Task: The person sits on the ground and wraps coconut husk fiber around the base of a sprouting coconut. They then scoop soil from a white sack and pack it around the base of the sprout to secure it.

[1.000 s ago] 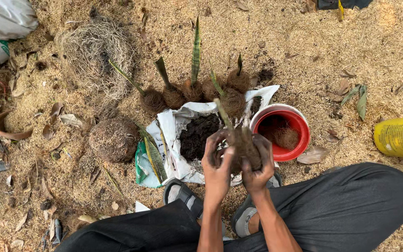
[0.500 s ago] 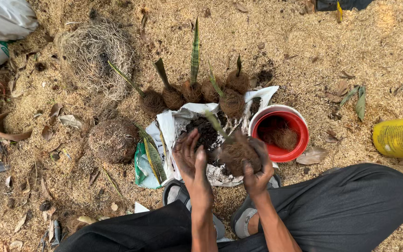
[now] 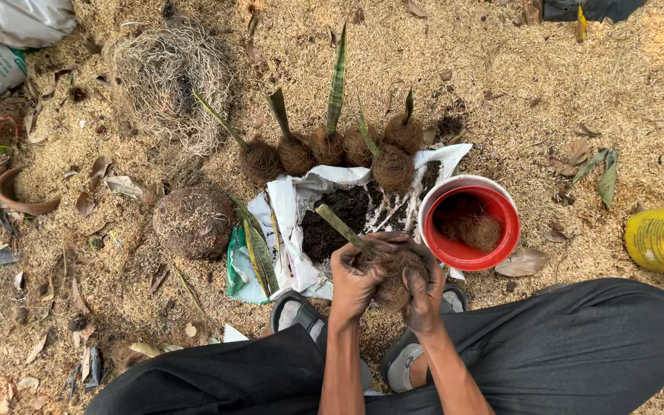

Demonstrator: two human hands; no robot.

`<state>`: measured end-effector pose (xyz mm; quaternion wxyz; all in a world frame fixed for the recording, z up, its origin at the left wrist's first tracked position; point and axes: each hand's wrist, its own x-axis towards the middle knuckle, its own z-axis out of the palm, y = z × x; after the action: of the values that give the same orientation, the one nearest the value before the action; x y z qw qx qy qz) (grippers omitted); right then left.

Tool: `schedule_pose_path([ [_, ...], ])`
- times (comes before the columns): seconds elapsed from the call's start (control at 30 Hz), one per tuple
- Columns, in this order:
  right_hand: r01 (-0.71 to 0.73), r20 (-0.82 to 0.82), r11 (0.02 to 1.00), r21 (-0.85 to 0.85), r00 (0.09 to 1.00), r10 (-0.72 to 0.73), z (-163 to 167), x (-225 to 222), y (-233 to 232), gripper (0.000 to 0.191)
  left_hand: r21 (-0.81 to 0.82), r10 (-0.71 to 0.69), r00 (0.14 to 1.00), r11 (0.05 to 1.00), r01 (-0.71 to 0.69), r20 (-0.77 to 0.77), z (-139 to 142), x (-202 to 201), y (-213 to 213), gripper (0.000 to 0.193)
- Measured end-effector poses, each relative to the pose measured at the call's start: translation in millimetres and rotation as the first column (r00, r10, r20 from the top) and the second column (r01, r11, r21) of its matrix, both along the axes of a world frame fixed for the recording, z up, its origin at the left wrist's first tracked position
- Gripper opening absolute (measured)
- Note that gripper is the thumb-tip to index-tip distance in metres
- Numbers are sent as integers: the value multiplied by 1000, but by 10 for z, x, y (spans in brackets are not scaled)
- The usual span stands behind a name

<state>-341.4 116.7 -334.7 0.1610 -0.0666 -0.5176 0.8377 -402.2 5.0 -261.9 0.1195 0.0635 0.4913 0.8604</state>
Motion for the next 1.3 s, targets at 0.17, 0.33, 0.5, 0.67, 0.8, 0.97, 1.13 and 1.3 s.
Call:
schedule_pose_path([
  [0.17,-75,67,958,277,996,59,8,-49,90,50,-18,-46,999,999,47,22,-62,-38,-32,72],
  [0.33,-249,301,847,-471,857,419,-40,-85,166,53,-128,-132,962,986,104,-238,-300,-120,-74,58],
  [0.5,-245,340,845,-475,835,433,-73,-79,316,77,-18,7,985,1000,-4,171,-744,-41,155,55],
  [0.67,-488,110,790,-372,822,559,53,-26,573,96,102,191,832,953,-284,521,-913,-38,211,35],
  [0.8,-318,479,915,-248,780,401,147,-138,563,109,82,218,450,826,-557,866,-821,-85,77,37],
  [0.97,87,-38,925,370,996,-78,278,-84,-48,107,263,209,560,719,-643,801,-686,-156,-43,29],
  [1.13,143,-50,765,628,988,-144,291,-140,-339,108,38,310,730,908,-417,609,-599,-64,12,33],
  [1.3,21,194,895,445,974,-119,139,-108,-167,102,-137,353,892,935,-327,282,-673,-44,115,34],
])
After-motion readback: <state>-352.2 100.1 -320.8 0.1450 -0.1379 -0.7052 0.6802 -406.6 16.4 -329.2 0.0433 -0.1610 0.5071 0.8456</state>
